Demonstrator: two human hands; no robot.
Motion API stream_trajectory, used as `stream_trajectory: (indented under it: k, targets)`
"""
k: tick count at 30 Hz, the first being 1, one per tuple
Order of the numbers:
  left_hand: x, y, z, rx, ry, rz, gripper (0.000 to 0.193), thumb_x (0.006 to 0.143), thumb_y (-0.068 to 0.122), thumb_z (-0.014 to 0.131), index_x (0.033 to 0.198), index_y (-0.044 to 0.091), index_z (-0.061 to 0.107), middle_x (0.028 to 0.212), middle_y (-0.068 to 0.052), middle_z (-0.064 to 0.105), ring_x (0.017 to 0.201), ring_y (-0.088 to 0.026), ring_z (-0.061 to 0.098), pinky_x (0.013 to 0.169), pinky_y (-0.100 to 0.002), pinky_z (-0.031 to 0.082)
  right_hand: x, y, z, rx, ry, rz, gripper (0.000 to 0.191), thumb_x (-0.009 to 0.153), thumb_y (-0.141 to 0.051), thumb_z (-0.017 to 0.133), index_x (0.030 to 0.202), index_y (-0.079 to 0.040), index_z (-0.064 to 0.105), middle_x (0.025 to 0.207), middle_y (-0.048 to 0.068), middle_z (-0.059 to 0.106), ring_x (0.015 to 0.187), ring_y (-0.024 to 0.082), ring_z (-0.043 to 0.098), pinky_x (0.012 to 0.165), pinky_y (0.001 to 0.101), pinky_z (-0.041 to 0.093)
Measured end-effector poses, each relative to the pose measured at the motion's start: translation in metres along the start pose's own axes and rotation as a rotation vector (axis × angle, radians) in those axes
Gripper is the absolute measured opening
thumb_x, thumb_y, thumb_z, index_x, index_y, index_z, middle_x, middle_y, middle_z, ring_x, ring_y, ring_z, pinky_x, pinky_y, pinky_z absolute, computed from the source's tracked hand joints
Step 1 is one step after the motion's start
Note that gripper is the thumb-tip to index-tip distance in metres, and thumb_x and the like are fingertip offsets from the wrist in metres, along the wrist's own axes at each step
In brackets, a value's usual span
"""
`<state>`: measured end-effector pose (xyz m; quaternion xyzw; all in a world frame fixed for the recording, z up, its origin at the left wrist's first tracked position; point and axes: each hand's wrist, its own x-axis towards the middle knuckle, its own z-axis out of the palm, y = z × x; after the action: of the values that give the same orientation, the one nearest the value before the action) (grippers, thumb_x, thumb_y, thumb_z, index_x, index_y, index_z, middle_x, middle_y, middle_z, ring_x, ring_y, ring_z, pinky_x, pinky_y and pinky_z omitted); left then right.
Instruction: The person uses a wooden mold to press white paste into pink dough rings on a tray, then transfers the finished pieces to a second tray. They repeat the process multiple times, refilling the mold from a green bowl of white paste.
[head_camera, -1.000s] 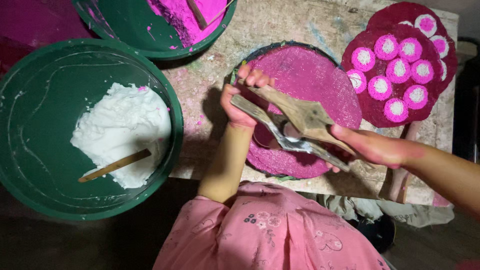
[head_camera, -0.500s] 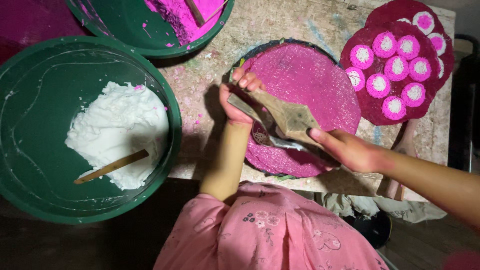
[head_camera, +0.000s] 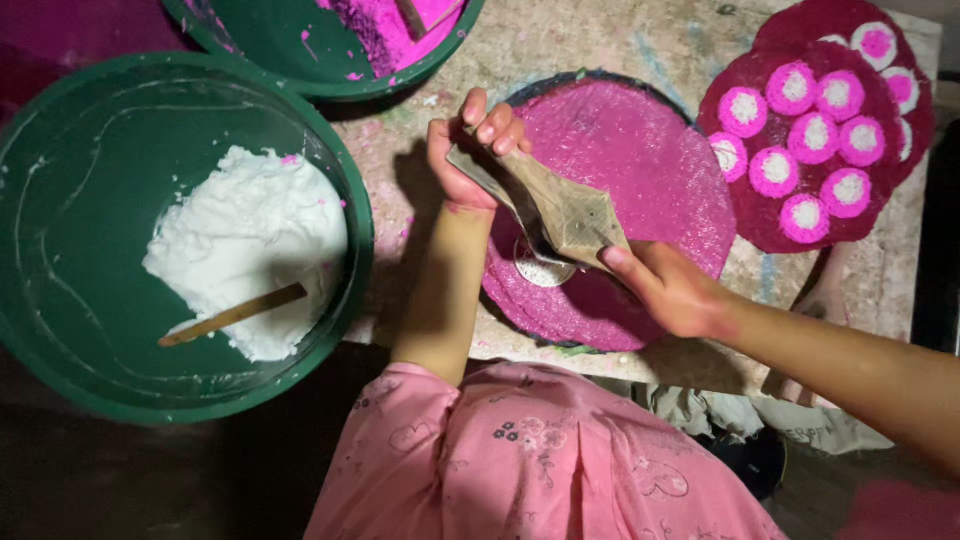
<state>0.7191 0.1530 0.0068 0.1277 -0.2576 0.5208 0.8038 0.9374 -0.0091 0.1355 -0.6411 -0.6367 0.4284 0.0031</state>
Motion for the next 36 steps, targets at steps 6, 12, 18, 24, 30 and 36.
stream_trajectory:
  k: [6, 12, 18, 24, 30, 36]
  targets:
    - [-0.037, -0.024, -0.006, -0.116, 0.069, 0.028, 0.029, 0.1, 0.038, 0.043, 0.107, 0.014, 0.056, 0.098, -0.003, 0.057, 0.096, -0.02, 0.057, 0.1, -0.041, 0.05, -0.013, 0.033, 0.002, 0.191, -0.188, 0.207, 0.077, 0.094, -0.067, 0.028, 0.081, -0.005, 0.073, 0.06, 0.008, 0.062, 0.057, 0.02, 0.058, 0.058, 0.0401, 0.048]
    - [-0.049, -0.039, 0.014, 0.552, 0.439, -0.297, 0.066, 0.105, 0.04, 0.057, 0.156, 0.0, 0.047, 0.151, -0.021, 0.057, 0.14, -0.034, 0.056, 0.125, -0.048, 0.039, -0.07, 0.101, -0.03, 0.371, -0.083, 0.098, 0.08, 0.093, -0.074, 0.033, 0.1, -0.001, 0.065, 0.074, 0.006, 0.06, 0.067, 0.019, 0.052, 0.059, 0.0359, 0.044]
    - [-0.083, -0.024, 0.079, 2.12, -0.145, -0.57, 0.117, 0.068, 0.019, 0.088, 0.16, 0.008, 0.019, 0.153, -0.022, 0.038, 0.139, -0.042, 0.038, 0.117, -0.052, 0.032, -0.123, 0.135, 0.01, 0.86, 0.198, -0.181, 0.109, 0.078, -0.097, 0.036, 0.117, 0.003, 0.057, 0.089, 0.009, 0.058, 0.078, 0.02, 0.054, 0.067, 0.0368, 0.045]
    - [-0.077, -0.039, 0.099, 2.27, -0.148, -0.671, 0.113, 0.071, 0.03, 0.088, 0.162, 0.016, 0.022, 0.146, -0.014, 0.049, 0.135, -0.034, 0.044, 0.114, -0.05, 0.034, -0.126, 0.124, 0.054, 1.351, 0.314, -0.251, 0.124, 0.069, -0.101, 0.039, 0.136, 0.003, 0.052, 0.106, 0.009, 0.055, 0.087, 0.024, 0.051, 0.074, 0.0397, 0.04]
    - [-0.053, -0.022, 0.06, 2.194, 0.01, -0.682, 0.111, 0.07, 0.037, 0.091, 0.154, 0.014, 0.023, 0.159, -0.016, 0.04, 0.144, -0.036, 0.031, 0.115, -0.057, 0.019, -0.138, 0.111, 0.062, 1.231, 0.582, -0.283, 0.119, 0.073, -0.1, 0.043, 0.144, -0.004, 0.043, 0.119, 0.006, 0.05, 0.092, 0.023, 0.044, 0.077, 0.0416, 0.038]
    - [-0.038, 0.007, 0.013, 1.854, 0.569, -0.256, 0.084, 0.094, 0.024, 0.067, 0.167, 0.018, 0.026, 0.17, -0.017, 0.033, 0.158, -0.035, 0.03, 0.129, -0.053, 0.027, -0.137, 0.114, 0.073, 1.261, 0.644, -0.249, 0.117, 0.067, -0.099, 0.046, 0.141, -0.009, 0.043, 0.115, 0.007, 0.053, 0.092, 0.025, 0.046, 0.076, 0.0426, 0.038]
